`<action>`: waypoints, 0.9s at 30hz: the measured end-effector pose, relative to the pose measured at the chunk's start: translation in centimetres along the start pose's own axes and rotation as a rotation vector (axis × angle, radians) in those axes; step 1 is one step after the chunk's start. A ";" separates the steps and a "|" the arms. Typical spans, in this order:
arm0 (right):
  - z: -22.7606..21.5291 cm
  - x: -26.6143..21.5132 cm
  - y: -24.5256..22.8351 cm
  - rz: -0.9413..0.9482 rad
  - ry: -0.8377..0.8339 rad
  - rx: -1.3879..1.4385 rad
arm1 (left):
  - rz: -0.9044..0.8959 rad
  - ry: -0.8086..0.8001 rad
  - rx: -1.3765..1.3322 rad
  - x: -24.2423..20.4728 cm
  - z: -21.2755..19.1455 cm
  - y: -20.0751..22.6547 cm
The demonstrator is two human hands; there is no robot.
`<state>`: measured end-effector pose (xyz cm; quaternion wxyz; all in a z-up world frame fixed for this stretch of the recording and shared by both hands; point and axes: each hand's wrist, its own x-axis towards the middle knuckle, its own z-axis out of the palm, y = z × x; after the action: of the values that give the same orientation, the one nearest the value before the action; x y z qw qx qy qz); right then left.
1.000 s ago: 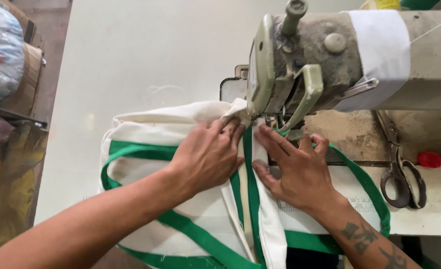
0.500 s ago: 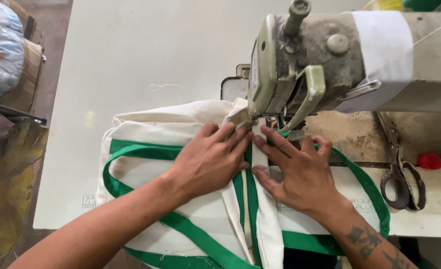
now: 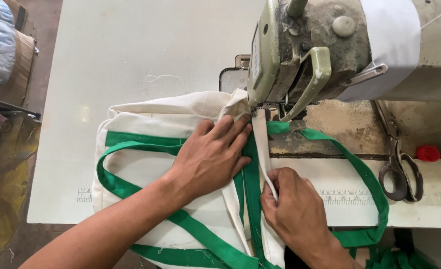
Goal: Sewing green straps onto a white canvas tote bag using an industrial sewing machine.
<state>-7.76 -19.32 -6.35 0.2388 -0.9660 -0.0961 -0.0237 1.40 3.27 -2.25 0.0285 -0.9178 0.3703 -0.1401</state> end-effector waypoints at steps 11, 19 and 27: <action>0.6 -0.9 -1.8 -0.026 -0.247 -0.260 | 0.058 0.134 -0.229 -0.6 0.7 -1.0; -4.4 5.9 1.1 -0.262 -0.123 -0.069 | 0.091 0.118 -0.228 0.1 0.4 -1.5; -2.5 8.4 3.9 -0.475 -0.025 -0.108 | -0.077 -0.085 -0.592 2.6 -0.2 -2.3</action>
<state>1.26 -22.40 -5.10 0.1732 -0.9280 -0.3219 -0.0724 4.66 3.20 -1.04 -0.2302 -0.9046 0.3586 0.0117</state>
